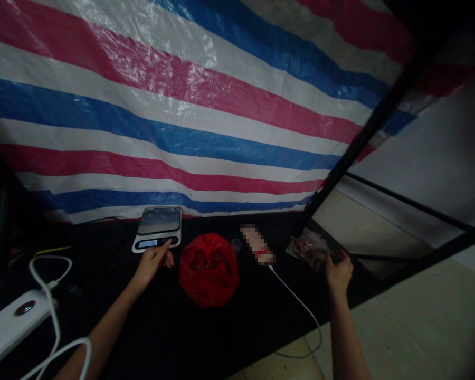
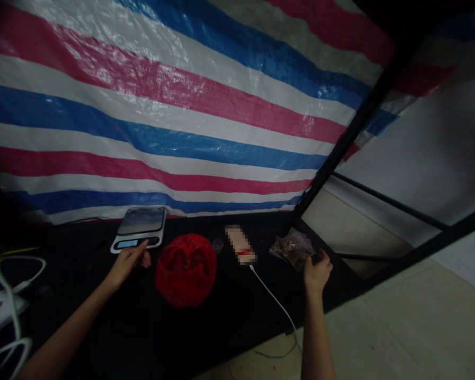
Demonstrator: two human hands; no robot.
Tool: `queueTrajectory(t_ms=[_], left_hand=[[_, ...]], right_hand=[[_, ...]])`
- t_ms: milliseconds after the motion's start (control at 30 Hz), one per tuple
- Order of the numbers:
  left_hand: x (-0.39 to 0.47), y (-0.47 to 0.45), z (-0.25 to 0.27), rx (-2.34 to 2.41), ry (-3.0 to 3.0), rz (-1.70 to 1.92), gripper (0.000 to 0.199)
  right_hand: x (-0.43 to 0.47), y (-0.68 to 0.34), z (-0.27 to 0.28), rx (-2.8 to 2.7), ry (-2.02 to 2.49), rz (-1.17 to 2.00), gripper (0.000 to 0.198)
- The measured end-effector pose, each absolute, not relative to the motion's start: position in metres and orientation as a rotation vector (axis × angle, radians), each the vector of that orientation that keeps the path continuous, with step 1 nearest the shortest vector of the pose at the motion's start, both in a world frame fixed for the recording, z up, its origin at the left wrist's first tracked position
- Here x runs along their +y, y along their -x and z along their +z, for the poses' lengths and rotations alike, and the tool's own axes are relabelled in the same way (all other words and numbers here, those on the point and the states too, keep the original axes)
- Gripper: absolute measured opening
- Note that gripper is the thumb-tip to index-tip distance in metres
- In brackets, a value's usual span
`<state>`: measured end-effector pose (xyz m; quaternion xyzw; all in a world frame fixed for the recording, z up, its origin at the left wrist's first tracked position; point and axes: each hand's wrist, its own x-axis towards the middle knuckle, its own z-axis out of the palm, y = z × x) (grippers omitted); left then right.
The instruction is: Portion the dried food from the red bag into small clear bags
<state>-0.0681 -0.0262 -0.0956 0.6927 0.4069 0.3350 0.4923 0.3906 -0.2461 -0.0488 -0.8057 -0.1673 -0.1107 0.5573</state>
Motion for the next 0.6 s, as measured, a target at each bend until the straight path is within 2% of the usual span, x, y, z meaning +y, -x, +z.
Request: queueTrajectory(t_ms=[67,200,267,367,467,600], left_hand=[[-0.026,0.069,-0.096,0.984,-1.669,0.816,0.061],[-0.027,0.068,-0.097,1.002,-1.7,0.898,0.058],[-0.03,0.066,-0.093,1.05,-1.768,0.966,0.048],[-0.041,0.06,-0.082,1.112,-1.942,1.074,0.028],[-0.057,0.05,-0.068,0.999,-2.172,1.114,0.018],[-0.075,0.038,-0.055,0.686,-2.539,0.718,0.025]], right_hand=[[-0.248,-0.387,-0.055,-0.453,1.993,-0.374,0.053],[-0.243,-0.365,-0.048,-0.652,2.021,-0.528,0.042],[-0.234,-0.336,-0.04,-0.821,1.96,-0.422,0.035],[-0.216,-0.267,-0.033,-1.269,1.859,-0.104,0.028],[-0.199,-0.194,-0.035,-1.821,1.743,0.165,0.029],[-0.182,-0.138,-0.048,-2.244,1.695,0.185,0.04]])
